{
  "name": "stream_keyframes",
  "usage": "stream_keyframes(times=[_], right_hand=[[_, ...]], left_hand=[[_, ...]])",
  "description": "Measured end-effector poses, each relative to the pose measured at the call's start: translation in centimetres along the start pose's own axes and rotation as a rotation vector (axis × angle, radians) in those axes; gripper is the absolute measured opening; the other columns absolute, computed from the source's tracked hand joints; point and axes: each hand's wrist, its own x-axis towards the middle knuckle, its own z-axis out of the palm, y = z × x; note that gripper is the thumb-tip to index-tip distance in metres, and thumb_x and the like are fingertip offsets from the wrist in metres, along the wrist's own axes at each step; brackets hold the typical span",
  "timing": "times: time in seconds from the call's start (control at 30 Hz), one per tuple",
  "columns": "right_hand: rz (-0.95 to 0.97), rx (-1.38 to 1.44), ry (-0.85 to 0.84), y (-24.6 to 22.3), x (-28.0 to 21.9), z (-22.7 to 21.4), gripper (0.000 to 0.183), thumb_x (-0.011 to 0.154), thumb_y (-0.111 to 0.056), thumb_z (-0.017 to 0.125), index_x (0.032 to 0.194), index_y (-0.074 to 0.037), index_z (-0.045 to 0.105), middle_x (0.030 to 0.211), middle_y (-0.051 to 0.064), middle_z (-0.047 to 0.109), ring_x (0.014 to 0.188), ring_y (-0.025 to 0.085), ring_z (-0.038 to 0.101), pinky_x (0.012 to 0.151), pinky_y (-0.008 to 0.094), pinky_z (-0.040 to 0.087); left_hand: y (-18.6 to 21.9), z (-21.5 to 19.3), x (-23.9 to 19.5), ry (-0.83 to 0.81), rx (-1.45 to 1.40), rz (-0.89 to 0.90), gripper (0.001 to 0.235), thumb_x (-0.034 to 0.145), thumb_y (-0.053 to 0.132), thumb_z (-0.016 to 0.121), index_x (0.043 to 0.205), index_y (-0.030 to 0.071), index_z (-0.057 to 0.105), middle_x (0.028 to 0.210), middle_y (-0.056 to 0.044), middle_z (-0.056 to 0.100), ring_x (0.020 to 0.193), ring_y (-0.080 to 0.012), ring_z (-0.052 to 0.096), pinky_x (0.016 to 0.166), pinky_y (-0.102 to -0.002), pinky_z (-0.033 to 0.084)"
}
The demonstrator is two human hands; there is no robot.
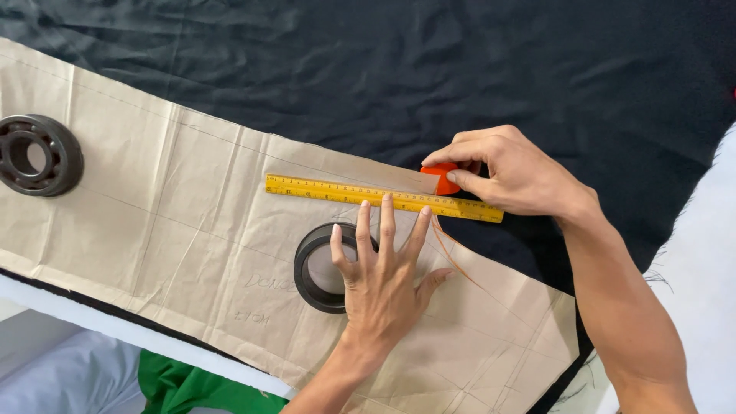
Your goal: The person marks a pattern on black fabric using a ruler and chalk, then cuts the fabric with scissors.
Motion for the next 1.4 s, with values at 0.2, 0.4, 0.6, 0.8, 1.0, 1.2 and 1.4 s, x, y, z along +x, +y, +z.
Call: stream_keyframes(times=[0.2, 0.4, 0.6, 0.8, 1.0, 1.2, 1.4], right_hand=[[-0.010, 0.018, 0.011, -0.2, 0.2, 0.2, 0.030, 0.092, -0.002, 0.064, 0.117, -0.010, 0.078, 0.096, 0.002, 0.077, 0.082, 0.015, 0.071, 0.067, 0.028, 0.054], [-0.043, 0.009, 0.061, -0.3, 0.4, 0.8, 0.027, 0.092, -0.003, 0.067, 0.115, -0.008, 0.079, 0.096, 0.002, 0.077, 0.078, 0.014, 0.071, 0.065, 0.026, 0.054], [-0.069, 0.025, 0.067, -0.6, 1.0, 1.1, 0.026, 0.092, -0.001, 0.066, 0.115, -0.005, 0.078, 0.097, 0.004, 0.077, 0.081, 0.015, 0.072, 0.066, 0.026, 0.057], [-0.079, 0.061, 0.064, -0.5, 1.5, 1.4, 0.025, 0.093, -0.001, 0.066, 0.114, -0.005, 0.078, 0.098, 0.005, 0.078, 0.072, 0.014, 0.075, 0.063, 0.025, 0.059], [-0.079, 0.023, 0.060, -0.4, 1.8, 1.3, 0.027, 0.090, -0.002, 0.068, 0.115, -0.006, 0.078, 0.105, 0.006, 0.080, 0.090, 0.015, 0.074, 0.072, 0.028, 0.058], [-0.083, 0.047, 0.057, -0.9, 2.4, 1.0, 0.024, 0.089, -0.005, 0.071, 0.112, -0.006, 0.079, 0.106, 0.007, 0.081, 0.091, 0.015, 0.077, 0.075, 0.026, 0.061], [-0.100, 0.032, 0.052, -0.8, 2.6, 1.1, 0.024, 0.089, -0.004, 0.071, 0.112, -0.007, 0.079, 0.104, 0.007, 0.081, 0.089, 0.015, 0.077, 0.072, 0.025, 0.060]], left_hand=[[0.0, 0.1, 0.0, 0.012, -0.017, 0.001, 0.071, 0.096, 0.075, 0.039, 0.151, 0.033, 0.050, 0.155, -0.018, 0.045, 0.138, -0.0400, 0.047, 0.108, -0.061, 0.027], [-0.1, 0.5, -0.2, 0.030, 0.020, 0.011, 0.074, 0.093, 0.077, 0.049, 0.151, 0.032, 0.047, 0.155, -0.017, 0.047, 0.138, -0.0399, 0.050, 0.107, -0.057, 0.027], [0.0, 0.0, 0.1, 0.043, -0.007, 0.000, 0.070, 0.094, 0.076, 0.047, 0.147, 0.031, 0.054, 0.151, -0.017, 0.051, 0.137, -0.0401, 0.051, 0.108, -0.057, 0.025], [-0.2, -0.2, 0.2, 0.035, -0.047, -0.006, 0.067, 0.098, 0.072, 0.037, 0.147, 0.030, 0.054, 0.152, -0.017, 0.051, 0.139, -0.0401, 0.050, 0.109, -0.057, 0.023], [-0.3, -0.4, 0.1, 0.009, -0.051, 0.000, 0.072, 0.090, 0.076, 0.052, 0.146, 0.031, 0.056, 0.154, -0.017, 0.048, 0.141, -0.0392, 0.047, 0.109, -0.057, 0.023], [-0.5, -0.1, 0.1, 0.003, -0.031, 0.016, 0.074, 0.089, 0.078, 0.050, 0.146, 0.031, 0.055, 0.155, -0.016, 0.047, 0.142, -0.0384, 0.046, 0.109, -0.057, 0.023], [-0.5, 0.4, -0.1, 0.008, -0.042, 0.013, 0.073, 0.093, 0.078, 0.044, 0.149, 0.032, 0.051, 0.156, -0.016, 0.047, 0.143, -0.0384, 0.046, 0.109, -0.055, 0.023]])
